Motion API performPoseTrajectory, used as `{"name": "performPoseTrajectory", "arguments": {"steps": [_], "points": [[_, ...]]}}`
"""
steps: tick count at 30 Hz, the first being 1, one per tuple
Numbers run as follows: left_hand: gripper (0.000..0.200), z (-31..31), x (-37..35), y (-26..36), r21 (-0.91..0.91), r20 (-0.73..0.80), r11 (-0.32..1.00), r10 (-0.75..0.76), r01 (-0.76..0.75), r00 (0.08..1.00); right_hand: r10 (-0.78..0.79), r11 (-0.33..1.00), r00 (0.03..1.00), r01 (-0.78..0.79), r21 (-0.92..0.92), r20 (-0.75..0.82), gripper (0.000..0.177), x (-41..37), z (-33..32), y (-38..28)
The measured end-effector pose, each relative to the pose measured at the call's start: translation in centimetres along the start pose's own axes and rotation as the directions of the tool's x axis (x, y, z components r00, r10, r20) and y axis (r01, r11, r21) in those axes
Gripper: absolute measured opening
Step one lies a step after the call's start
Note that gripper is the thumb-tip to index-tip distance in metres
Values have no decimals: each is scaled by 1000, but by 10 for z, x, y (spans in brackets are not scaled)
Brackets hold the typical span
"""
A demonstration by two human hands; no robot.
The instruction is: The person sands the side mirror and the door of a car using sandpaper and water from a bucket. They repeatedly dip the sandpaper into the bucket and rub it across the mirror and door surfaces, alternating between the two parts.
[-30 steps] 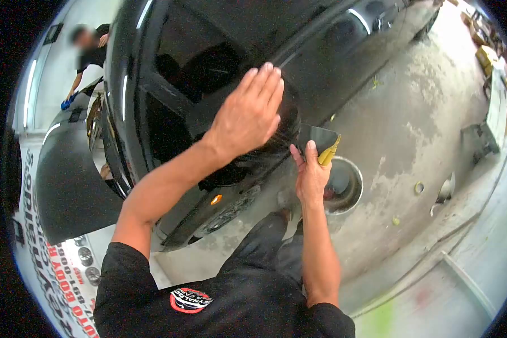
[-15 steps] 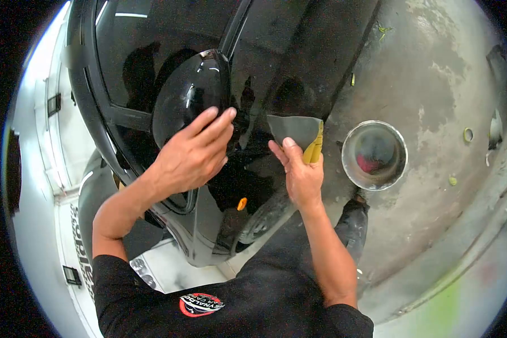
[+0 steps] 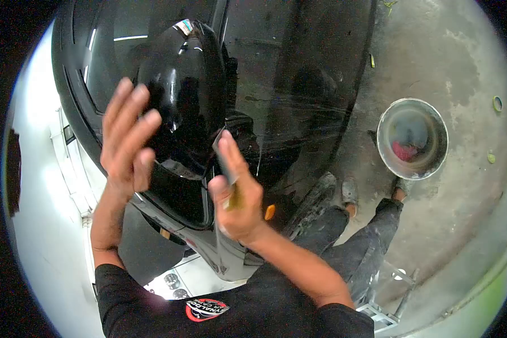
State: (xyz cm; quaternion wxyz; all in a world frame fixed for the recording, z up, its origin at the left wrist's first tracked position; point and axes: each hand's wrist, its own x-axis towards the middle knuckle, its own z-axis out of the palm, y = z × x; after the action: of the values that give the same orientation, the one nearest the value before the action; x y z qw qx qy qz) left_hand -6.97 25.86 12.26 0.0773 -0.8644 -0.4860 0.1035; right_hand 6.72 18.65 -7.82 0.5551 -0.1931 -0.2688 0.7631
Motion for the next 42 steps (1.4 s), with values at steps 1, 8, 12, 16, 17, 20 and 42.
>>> {"name": "performPoseTrajectory", "arguments": {"steps": [1,8,12,16,17,20,42], "points": [[42,5,7,-7,54,-35,998,-28,30,999,-106,977,991,118,-176,77,69,-6,7,7],[57,42,20,-20,-79,-172,993,-103,91,980,-259,946,966,257,-197,17,73,11,18,24],[59,44,22,-17,-122,-166,985,-145,125,975,-248,966,968,250,-62,38,81,49,-2,21],[60,44,20,-18,-133,-150,981,-159,139,976,-197,979,978,200,-40,70,81,16,0,17],[60,44,20,-17,-125,-143,983,-154,136,978,-216,972,974,221,-82,65,81,19,-1,20],[59,37,23,-10,-124,-108,977,-189,176,976,-263,952,964,267,-148,42,75,66,-10,12],[52,29,25,-13,-148,-60,972,-196,185,979,-241,969,970,243,-42,42,54,122,-21,4]]}}
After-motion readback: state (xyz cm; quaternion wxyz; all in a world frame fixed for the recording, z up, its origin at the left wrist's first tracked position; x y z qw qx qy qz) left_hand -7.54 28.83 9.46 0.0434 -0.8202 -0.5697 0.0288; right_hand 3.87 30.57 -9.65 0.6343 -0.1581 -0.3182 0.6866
